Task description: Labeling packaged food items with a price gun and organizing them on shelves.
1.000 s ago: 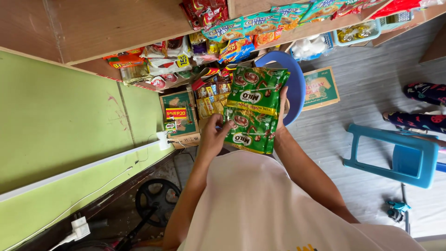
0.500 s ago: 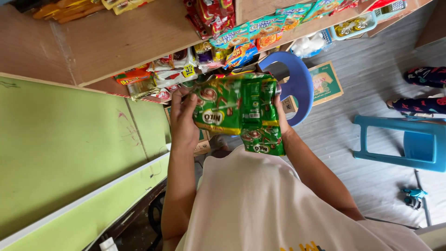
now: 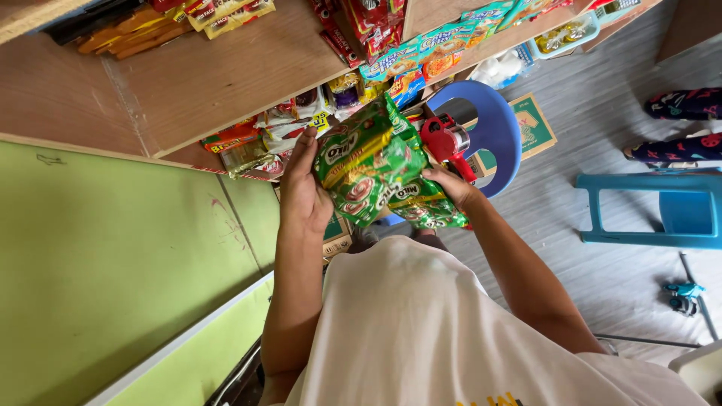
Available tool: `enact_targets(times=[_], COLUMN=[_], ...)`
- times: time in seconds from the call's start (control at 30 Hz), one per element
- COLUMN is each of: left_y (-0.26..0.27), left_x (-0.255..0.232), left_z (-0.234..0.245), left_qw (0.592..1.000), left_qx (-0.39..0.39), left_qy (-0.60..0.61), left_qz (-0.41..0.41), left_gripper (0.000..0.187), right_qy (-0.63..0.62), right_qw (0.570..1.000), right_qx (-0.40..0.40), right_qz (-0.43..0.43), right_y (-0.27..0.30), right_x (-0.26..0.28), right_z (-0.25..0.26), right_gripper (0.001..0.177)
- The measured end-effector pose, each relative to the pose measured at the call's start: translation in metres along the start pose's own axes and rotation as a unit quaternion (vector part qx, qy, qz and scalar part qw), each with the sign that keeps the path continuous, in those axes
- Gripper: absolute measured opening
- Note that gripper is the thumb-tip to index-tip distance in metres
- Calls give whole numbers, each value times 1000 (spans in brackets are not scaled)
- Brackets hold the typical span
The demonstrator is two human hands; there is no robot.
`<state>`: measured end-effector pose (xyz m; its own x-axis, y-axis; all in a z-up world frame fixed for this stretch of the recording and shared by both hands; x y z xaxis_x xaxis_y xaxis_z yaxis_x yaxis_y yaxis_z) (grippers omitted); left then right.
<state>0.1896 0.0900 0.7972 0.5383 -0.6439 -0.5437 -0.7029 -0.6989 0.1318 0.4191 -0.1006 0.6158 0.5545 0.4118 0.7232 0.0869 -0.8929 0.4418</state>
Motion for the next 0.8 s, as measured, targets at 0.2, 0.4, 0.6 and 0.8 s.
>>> enact_targets(times=[0.2, 0.4, 0.6, 0.8], left_y=[-11, -15, -25, -21], left_x=[13, 11, -3, 7], left_z=[48, 93, 98, 108], left_qw=[994, 987, 982, 990], left_qx=[-55, -42, -36, -74], left_qy=[93, 156, 182, 102], left_qz=[10, 14, 37, 66], left_gripper=[29, 28, 30, 36], right_qy=[273, 338, 421, 376], right_qw=[951, 939, 906, 924], right_qx=[-130, -63, -41, -62], right_qz=[-61, 4, -11, -17], right_y=[-19, -21, 6, 37], right_x=[-2, 5, 30, 34], right_z=[10, -18, -72, -74], right_gripper=[84, 87, 87, 74])
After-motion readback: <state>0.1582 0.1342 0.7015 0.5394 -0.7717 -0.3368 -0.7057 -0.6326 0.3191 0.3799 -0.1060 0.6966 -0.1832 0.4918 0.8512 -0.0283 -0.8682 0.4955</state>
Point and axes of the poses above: each hand's wrist, its own y-axis away from the middle knuckle, its own z-axis out of the back of the hand, x = y × z, the point moved 2 cm from there along -y, towards the middle knuckle, and after that the axes turned 14 degrees about x, right-handed, at the moved point
